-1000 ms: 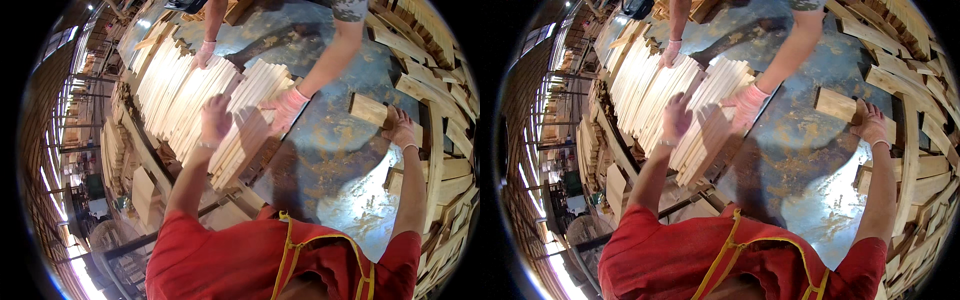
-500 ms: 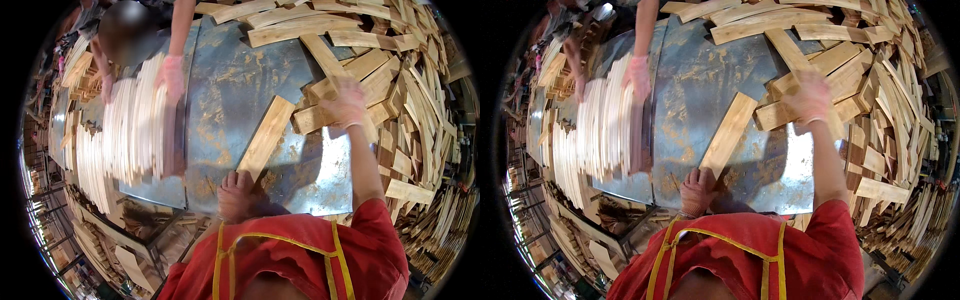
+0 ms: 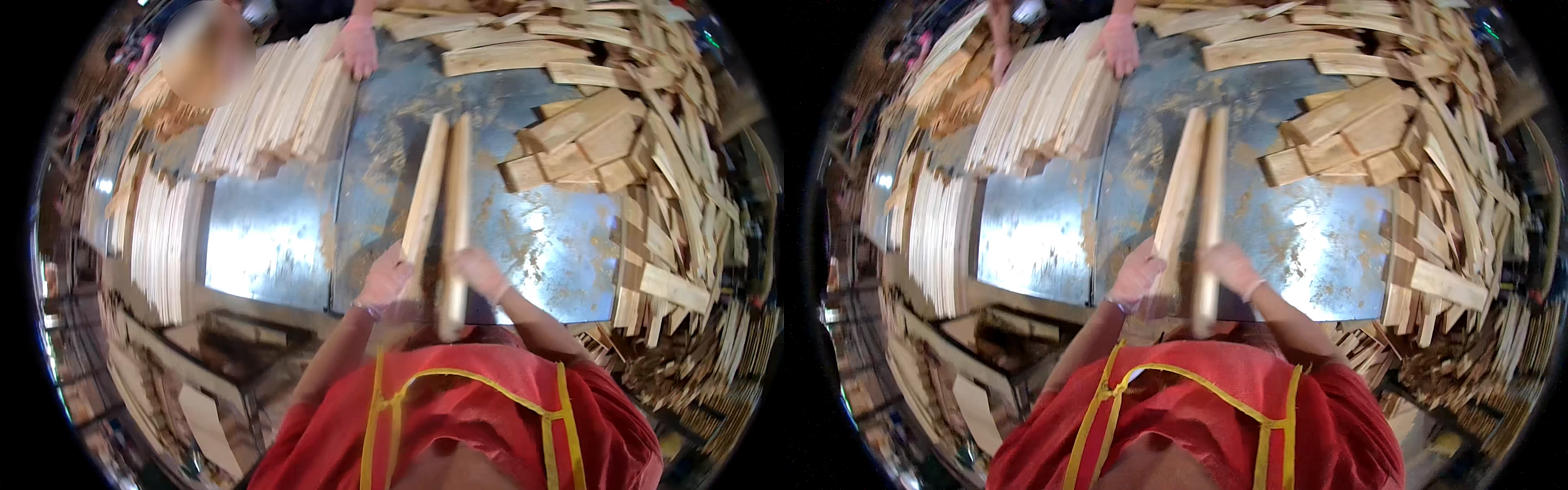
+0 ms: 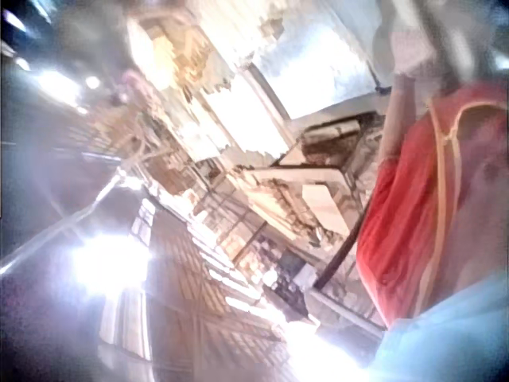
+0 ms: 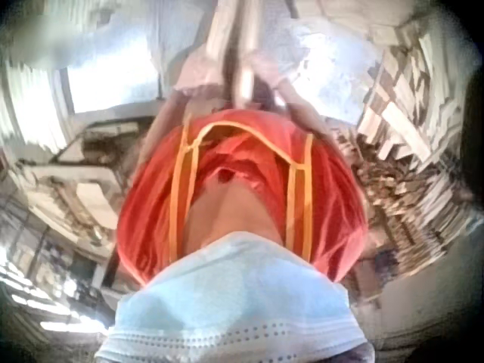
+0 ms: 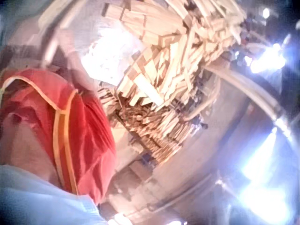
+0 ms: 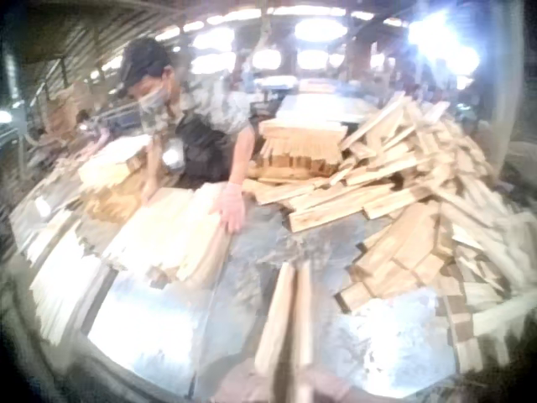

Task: The person sorts wooden planks on a metal table in a workshop. They pick up individual planks from a disorganized pile, inspect them, and place them into a neat stack.

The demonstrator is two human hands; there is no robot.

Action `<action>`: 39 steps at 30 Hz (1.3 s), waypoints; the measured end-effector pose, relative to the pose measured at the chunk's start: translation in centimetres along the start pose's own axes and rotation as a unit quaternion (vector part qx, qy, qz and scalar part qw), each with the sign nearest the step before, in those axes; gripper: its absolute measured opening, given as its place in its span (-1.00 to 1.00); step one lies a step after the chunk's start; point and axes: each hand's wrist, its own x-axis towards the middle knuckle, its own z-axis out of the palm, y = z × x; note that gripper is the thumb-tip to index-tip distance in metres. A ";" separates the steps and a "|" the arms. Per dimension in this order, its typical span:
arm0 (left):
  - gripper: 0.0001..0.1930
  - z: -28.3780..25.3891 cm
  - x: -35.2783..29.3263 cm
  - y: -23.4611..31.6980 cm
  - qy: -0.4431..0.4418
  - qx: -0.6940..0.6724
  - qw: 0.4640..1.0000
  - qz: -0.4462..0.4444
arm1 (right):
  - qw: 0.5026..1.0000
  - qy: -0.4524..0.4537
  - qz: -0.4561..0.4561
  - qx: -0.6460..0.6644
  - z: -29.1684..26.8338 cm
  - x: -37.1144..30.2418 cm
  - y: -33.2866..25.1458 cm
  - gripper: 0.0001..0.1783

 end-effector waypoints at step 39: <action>-0.01 29.4 18.9 20.6 0.000 0.341 0.940 0.017 | 0.539 0.270 0.314 0.734 -16.0 -11.3 20.4 -0.46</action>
